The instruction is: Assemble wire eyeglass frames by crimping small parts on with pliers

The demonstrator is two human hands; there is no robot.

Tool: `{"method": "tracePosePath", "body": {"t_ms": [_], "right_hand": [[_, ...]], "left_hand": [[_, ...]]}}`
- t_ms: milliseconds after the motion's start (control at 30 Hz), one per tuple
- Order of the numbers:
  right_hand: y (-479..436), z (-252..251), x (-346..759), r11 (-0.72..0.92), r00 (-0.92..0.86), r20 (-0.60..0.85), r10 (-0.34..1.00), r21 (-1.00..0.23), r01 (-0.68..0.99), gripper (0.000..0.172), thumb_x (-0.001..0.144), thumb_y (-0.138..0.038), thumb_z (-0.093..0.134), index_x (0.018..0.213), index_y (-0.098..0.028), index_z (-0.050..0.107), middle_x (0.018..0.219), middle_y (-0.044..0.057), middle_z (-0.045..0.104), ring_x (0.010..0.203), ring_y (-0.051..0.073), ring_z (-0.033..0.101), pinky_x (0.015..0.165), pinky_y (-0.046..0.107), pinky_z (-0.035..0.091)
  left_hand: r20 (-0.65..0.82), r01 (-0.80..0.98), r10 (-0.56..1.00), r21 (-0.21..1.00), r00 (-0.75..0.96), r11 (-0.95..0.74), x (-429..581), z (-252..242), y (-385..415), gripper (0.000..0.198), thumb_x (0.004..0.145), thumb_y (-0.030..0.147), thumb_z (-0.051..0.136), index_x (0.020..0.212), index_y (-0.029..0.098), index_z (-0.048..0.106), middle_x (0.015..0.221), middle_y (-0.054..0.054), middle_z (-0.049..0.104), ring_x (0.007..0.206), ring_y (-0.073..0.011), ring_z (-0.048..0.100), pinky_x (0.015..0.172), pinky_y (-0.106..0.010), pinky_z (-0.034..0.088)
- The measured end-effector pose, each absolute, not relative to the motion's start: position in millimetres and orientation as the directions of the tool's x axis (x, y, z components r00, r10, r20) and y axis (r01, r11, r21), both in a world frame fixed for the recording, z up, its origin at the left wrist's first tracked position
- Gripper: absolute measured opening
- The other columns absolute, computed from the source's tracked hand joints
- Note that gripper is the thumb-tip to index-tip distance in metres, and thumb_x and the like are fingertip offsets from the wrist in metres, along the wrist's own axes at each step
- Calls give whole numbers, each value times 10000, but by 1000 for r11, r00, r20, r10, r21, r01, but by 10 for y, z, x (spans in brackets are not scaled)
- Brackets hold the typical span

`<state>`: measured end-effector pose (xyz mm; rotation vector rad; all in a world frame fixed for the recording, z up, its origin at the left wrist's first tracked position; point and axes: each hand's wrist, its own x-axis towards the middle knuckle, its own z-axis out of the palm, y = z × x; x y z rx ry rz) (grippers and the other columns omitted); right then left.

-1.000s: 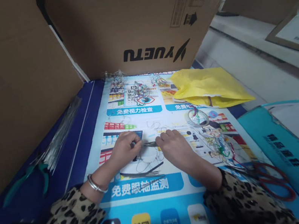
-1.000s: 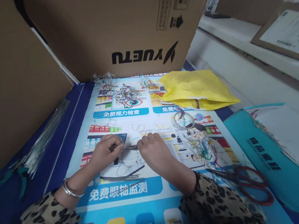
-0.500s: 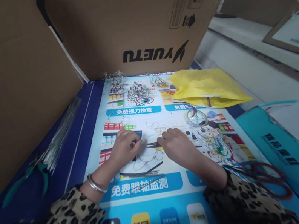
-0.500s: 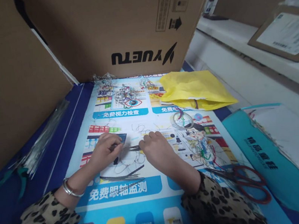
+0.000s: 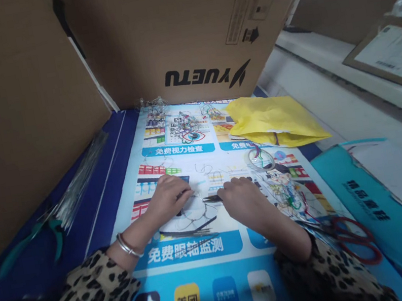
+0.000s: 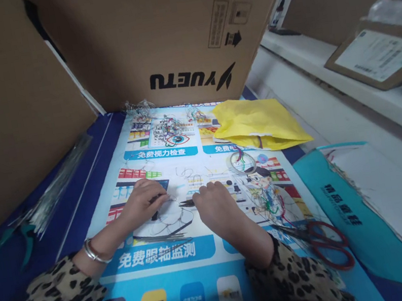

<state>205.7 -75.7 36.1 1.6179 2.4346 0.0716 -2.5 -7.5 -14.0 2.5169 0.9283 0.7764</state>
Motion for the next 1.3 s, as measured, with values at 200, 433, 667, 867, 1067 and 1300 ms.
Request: {"method": "tracePosePath", "body": {"t_ms": [200,433,667,867,1067,1300], "right_hand": [[-771,403,2041,405,-377,-177,909,161,900,193,796,-112,432,799,-176,613,779,79,631,756,203,555,655,304,326],[-816,526,2154,388,-313,-358,880,161,908,221,843,-281,454,825,-187,653,814,78,678,723,217,614,603,287,392],[-853,465,2105,384,-323,-292,900,180,906,194,827,-235,466,795,-175,648,778,90,673,695,218,619,568,281,392],[-853,435,2076,380,-332,-246,911,184,907,204,809,-120,430,760,-160,624,745,98,644,690,207,595,587,285,359],[-813,408,2089,375,-342,-180,922,208,903,214,806,-103,418,766,-169,617,734,86,631,698,220,575,601,312,322],[-788,433,2090,384,-351,-180,919,210,899,195,805,-99,431,792,-172,611,766,87,624,749,228,556,614,321,293]], "left_hand": [[370,470,635,446,678,-762,-12,-115,-92,169,864,276,478,776,201,600,722,-10,626,776,-170,537,786,-347,331],[388,480,634,425,669,-767,-16,-123,-95,175,861,291,488,743,201,580,708,-10,615,756,-174,536,767,-347,333],[389,484,635,422,667,-767,-19,-125,-100,169,856,284,499,738,196,582,696,-10,607,741,-170,532,760,-342,338],[394,470,628,429,671,-771,-19,-110,-100,167,855,273,498,734,189,575,693,-8,599,738,-166,531,765,-337,334],[385,462,621,432,682,-775,-27,-105,-101,156,850,244,499,732,175,574,696,-6,602,749,-162,527,765,-333,324],[374,477,638,440,673,-761,-32,-88,-93,156,854,259,493,742,174,561,768,-17,602,843,-177,513,837,-358,304]]}}
